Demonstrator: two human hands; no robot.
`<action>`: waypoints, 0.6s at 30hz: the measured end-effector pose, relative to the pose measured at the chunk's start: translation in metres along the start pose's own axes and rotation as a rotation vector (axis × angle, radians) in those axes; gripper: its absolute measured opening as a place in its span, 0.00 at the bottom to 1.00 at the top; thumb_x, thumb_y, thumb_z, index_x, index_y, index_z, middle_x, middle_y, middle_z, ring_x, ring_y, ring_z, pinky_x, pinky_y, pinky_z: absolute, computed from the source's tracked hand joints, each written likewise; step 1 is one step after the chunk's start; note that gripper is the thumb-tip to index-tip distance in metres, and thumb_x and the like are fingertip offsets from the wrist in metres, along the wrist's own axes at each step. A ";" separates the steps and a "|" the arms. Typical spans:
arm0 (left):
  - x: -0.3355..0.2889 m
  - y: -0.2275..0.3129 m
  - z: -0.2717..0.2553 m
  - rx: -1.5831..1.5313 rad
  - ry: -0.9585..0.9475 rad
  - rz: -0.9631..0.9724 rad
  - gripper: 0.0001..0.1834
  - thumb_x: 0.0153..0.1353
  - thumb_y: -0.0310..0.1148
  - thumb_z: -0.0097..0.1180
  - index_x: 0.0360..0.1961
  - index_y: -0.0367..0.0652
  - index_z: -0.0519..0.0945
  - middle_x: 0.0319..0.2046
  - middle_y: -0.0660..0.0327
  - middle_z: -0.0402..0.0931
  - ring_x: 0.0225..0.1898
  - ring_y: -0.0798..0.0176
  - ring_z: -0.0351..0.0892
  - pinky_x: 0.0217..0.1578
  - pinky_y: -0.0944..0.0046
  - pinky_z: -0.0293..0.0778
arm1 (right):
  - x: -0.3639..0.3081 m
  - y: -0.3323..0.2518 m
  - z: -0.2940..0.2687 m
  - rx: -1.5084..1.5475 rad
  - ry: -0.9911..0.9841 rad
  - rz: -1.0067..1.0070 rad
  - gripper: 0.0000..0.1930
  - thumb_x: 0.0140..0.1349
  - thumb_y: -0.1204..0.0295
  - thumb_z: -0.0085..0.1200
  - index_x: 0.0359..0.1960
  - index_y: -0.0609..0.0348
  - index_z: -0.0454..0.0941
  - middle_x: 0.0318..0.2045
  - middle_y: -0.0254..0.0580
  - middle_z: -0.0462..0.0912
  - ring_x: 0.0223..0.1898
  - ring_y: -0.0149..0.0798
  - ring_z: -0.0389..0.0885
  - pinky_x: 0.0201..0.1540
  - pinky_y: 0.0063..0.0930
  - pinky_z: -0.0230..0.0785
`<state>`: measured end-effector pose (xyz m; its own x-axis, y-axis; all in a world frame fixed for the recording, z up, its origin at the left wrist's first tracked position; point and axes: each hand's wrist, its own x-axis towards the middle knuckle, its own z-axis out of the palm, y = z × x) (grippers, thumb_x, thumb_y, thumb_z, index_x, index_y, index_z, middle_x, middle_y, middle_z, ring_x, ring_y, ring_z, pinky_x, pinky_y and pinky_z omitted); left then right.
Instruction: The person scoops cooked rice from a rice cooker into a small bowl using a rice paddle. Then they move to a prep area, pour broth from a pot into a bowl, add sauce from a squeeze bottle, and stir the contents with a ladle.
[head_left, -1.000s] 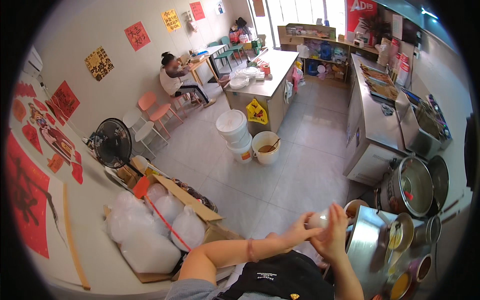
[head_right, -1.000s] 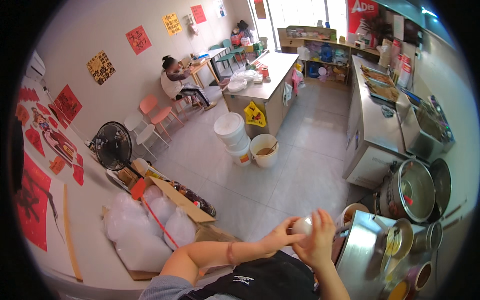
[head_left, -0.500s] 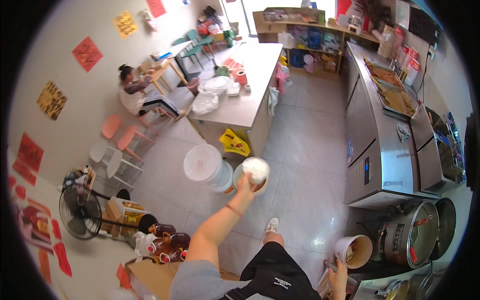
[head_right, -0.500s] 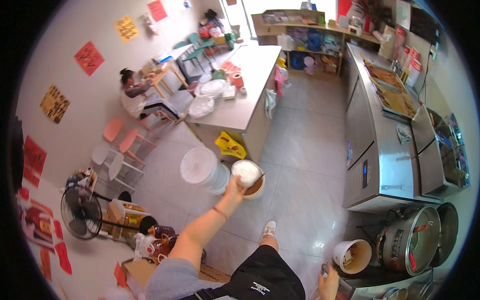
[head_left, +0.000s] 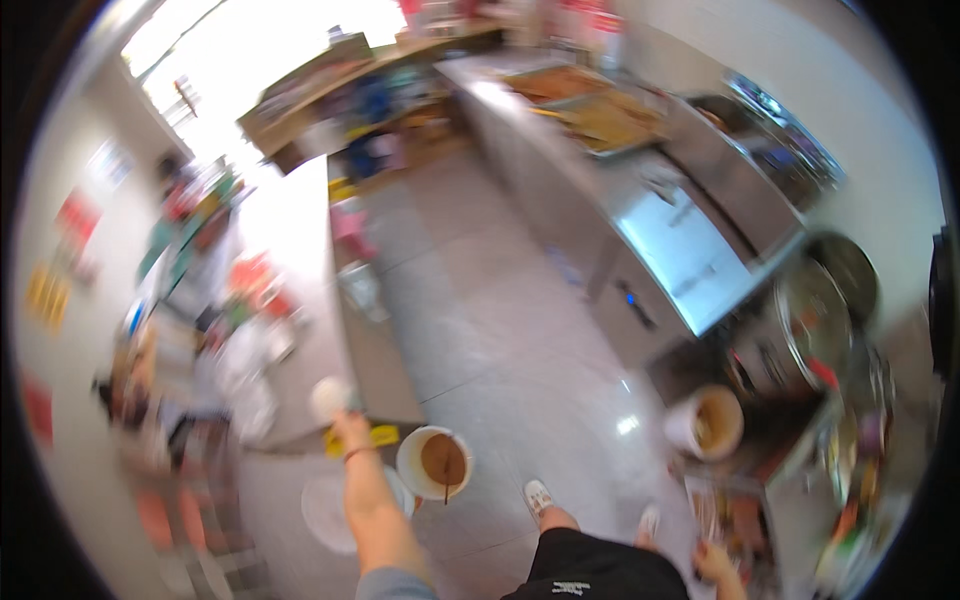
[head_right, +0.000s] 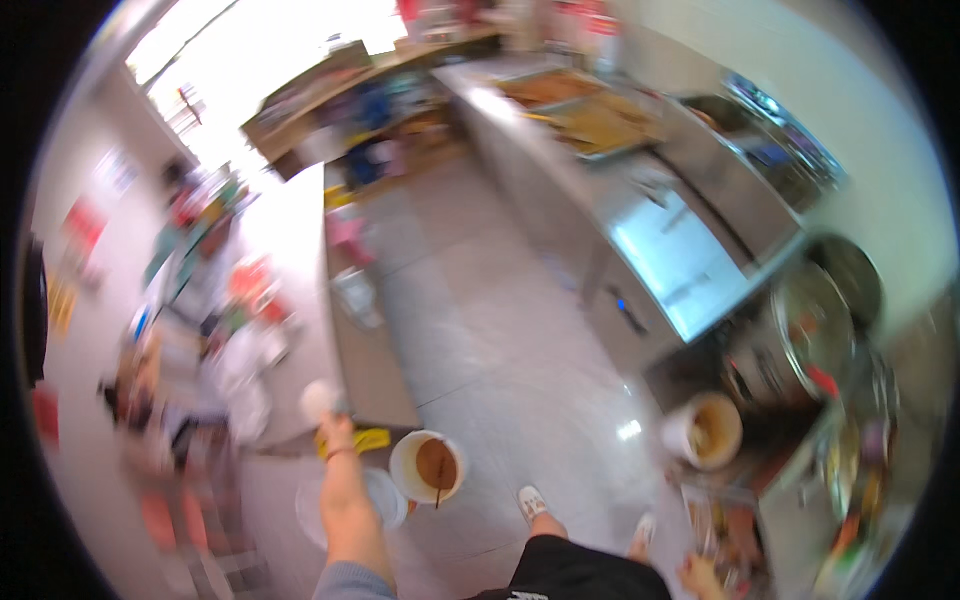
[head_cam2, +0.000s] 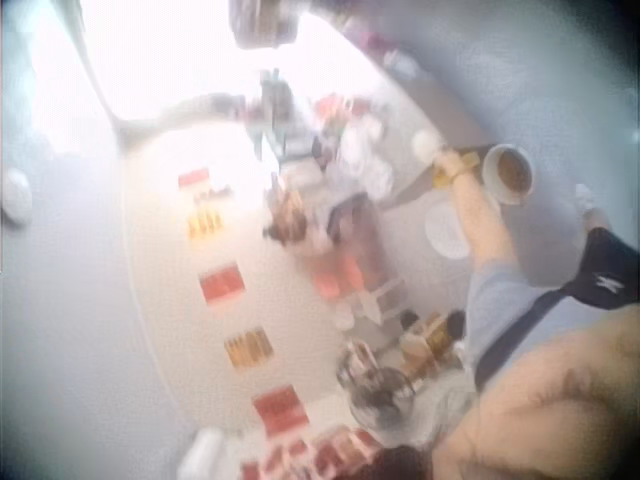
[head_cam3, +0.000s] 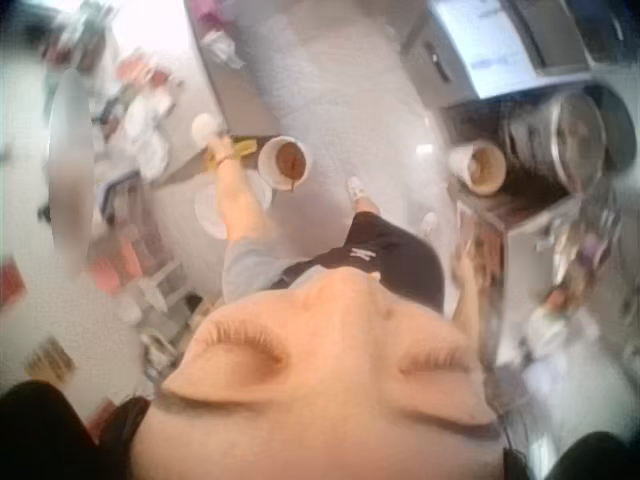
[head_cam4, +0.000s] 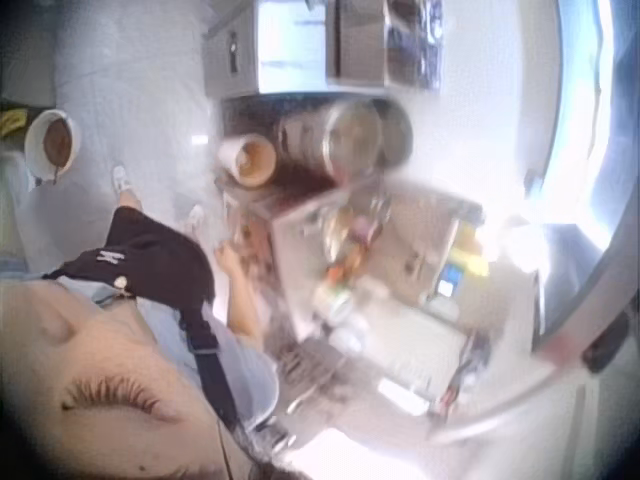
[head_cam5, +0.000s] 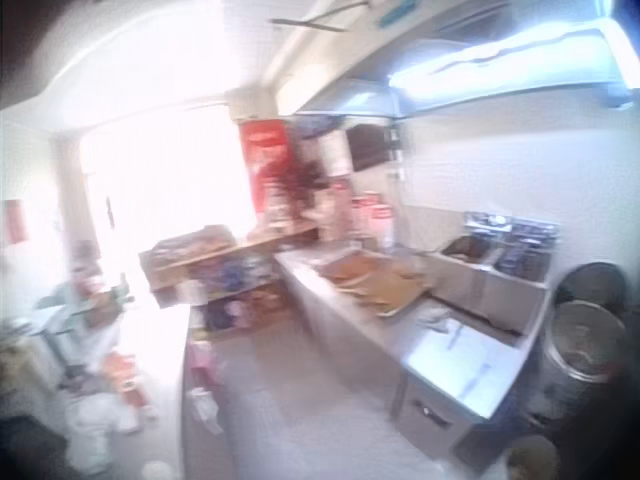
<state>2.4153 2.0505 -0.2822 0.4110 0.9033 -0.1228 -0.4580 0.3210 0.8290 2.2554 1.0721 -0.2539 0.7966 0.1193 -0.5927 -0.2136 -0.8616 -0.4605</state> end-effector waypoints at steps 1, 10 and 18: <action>-0.057 -0.088 0.033 0.200 0.139 -0.237 0.27 0.65 0.49 0.51 0.57 0.41 0.71 0.49 0.59 0.72 0.50 0.61 0.72 0.53 0.62 0.70 | -0.036 -0.009 -0.029 -0.094 0.128 0.100 0.12 0.56 0.63 0.59 0.32 0.58 0.74 0.25 0.49 0.80 0.30 0.51 0.81 0.33 0.45 0.72; -0.319 -0.178 0.071 0.542 -0.209 -0.829 0.17 0.66 0.35 0.44 0.48 0.36 0.77 0.47 0.53 0.78 0.50 0.53 0.77 0.54 0.50 0.72 | -0.076 -0.015 -0.143 0.170 0.701 0.279 0.14 0.61 0.66 0.56 0.45 0.58 0.82 0.30 0.51 0.85 0.33 0.52 0.85 0.38 0.41 0.75; -0.624 -0.269 0.127 1.166 -0.512 -1.159 0.22 0.66 0.37 0.55 0.60 0.43 0.71 0.56 0.54 0.68 0.55 0.53 0.69 0.52 0.46 0.73 | -0.094 0.146 -0.315 0.433 1.181 0.311 0.10 0.67 0.72 0.52 0.44 0.64 0.80 0.24 0.44 0.84 0.25 0.34 0.83 0.31 0.29 0.74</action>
<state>2.3824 1.3648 -0.3588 0.3837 0.1182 -0.9159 0.9100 0.1203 0.3968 2.3276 0.7797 -0.0566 0.6471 -0.7524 0.1231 -0.4669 -0.5187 -0.7162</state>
